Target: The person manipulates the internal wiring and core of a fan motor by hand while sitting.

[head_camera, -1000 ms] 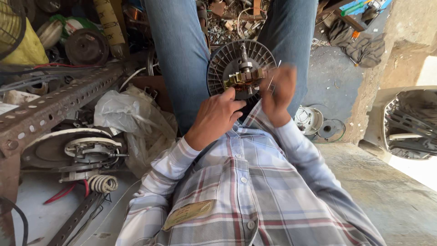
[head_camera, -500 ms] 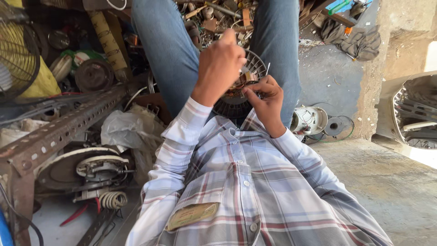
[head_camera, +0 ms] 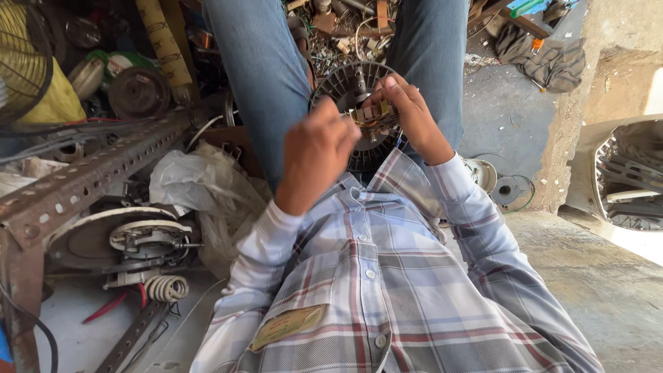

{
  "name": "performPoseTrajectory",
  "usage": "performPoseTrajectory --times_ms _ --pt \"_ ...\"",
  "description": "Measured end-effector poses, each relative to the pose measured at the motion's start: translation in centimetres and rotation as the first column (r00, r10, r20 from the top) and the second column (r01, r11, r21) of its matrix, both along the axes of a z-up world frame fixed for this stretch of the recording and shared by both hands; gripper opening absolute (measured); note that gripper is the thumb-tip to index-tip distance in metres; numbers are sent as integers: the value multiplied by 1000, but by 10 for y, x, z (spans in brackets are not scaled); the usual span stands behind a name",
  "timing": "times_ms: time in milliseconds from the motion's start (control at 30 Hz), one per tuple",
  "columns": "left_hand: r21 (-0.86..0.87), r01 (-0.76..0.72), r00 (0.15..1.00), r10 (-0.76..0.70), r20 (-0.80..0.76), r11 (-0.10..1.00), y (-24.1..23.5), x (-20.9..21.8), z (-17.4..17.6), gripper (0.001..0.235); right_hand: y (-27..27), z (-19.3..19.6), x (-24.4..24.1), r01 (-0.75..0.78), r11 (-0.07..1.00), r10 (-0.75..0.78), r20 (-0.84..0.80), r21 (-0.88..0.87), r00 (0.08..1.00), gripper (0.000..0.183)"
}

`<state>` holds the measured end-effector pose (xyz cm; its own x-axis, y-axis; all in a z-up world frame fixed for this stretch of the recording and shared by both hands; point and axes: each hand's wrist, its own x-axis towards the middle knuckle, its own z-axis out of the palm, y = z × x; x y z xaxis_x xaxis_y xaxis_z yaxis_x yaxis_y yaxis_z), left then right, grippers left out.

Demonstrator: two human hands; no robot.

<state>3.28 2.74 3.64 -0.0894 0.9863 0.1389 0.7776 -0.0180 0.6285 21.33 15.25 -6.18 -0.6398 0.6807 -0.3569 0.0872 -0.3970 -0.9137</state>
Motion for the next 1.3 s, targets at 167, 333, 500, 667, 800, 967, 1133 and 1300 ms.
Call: performPoseTrajectory --times_ms 167,333,500,667,800,967,1133,1300 --pt "-57 99 994 -96 43 994 -22 23 -5 12 -33 13 5 170 633 -279 17 755 960 26" --pt "-82 187 978 -193 -82 979 -16 21 6 14 -78 33 22 -57 278 -170 108 959 980 22" --pt "158 171 955 -124 -269 973 25 20 16 13 -78 13 20 196 627 -365 62 754 929 20" --pt "55 68 953 -48 -300 996 103 0 -40 20 -62 7 11 279 684 -405 32 674 914 7" --pt "-64 -10 987 -1 -162 998 110 -31 -68 21 -46 27 14 325 680 -386 -56 657 921 16" --pt "204 -89 984 118 -134 975 55 -33 -29 18 -8 16 0 25 944 -13 -38 329 999 44" --pt "111 -77 995 70 66 991 5 -8 7 18 0 4 0 -10 986 8 12 165 1000 46" --pt "-38 117 988 -112 108 992 -20 24 -3 14 -46 19 9 266 626 -387 -4 733 922 30"
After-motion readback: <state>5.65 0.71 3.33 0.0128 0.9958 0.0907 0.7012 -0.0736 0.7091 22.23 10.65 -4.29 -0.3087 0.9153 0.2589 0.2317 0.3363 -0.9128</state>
